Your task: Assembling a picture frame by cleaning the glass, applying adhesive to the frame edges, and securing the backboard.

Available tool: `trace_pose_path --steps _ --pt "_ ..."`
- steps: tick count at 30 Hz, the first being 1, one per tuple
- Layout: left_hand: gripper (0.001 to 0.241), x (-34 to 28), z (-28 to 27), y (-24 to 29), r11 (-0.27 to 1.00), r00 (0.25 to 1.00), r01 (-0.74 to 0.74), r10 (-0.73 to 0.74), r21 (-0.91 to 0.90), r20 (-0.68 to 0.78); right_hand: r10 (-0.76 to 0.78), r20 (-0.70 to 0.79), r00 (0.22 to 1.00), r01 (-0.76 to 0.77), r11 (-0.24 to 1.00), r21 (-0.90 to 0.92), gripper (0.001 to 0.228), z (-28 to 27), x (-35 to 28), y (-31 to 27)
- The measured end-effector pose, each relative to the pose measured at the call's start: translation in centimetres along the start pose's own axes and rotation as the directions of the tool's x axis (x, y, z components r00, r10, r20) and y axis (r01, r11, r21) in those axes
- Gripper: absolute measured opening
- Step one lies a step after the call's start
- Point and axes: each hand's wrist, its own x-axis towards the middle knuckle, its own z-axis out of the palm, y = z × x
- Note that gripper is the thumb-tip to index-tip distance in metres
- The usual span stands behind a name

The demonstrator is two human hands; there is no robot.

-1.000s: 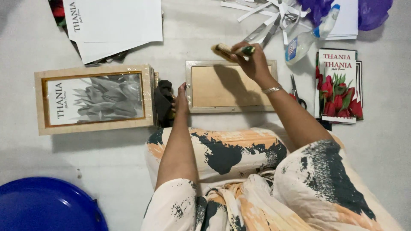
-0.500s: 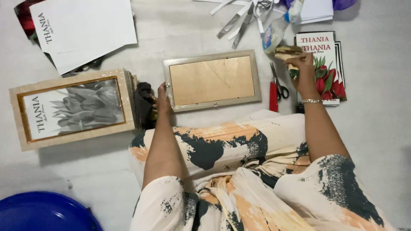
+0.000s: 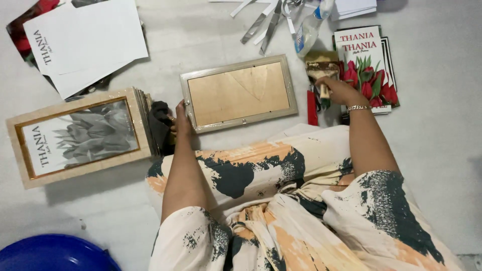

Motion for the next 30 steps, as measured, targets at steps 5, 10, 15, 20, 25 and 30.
trace_pose_path --steps 5,10,15,20,25,30 --pt "0.057 8.0 2.7 -4.1 0.996 0.995 -0.088 0.087 0.023 0.04 0.011 0.098 0.995 -0.022 0.994 0.11 0.075 -0.7 -1.0 -0.3" --pt "0.052 3.0 0.3 -1.7 0.996 0.999 -0.025 0.023 0.087 0.028 0.074 0.06 0.995 -0.075 0.997 0.008 0.07 2.0 3.8 6.4" --pt "0.052 7.6 2.0 -4.3 0.995 0.998 -0.029 0.025 0.096 0.05 0.079 -0.129 0.989 -0.105 0.972 -0.21 0.055 5.5 8.5 10.8" --pt "0.05 2.3 0.3 -1.0 0.989 0.999 0.0 -0.005 0.146 0.033 0.288 -0.144 0.947 -0.32 0.891 -0.321 0.085 7.0 7.0 5.7" --pt "0.054 2.1 -2.7 -3.8 0.988 0.998 -0.044 0.036 0.148 0.057 0.233 -0.141 0.962 -0.273 0.837 -0.475 0.077 9.3 9.3 7.4" --pt "0.059 8.6 2.7 -4.9 0.976 0.97 -0.219 0.219 -0.015 0.104 0.183 -0.271 0.945 -0.223 0.966 -0.127 0.038 6.8 6.4 4.2"
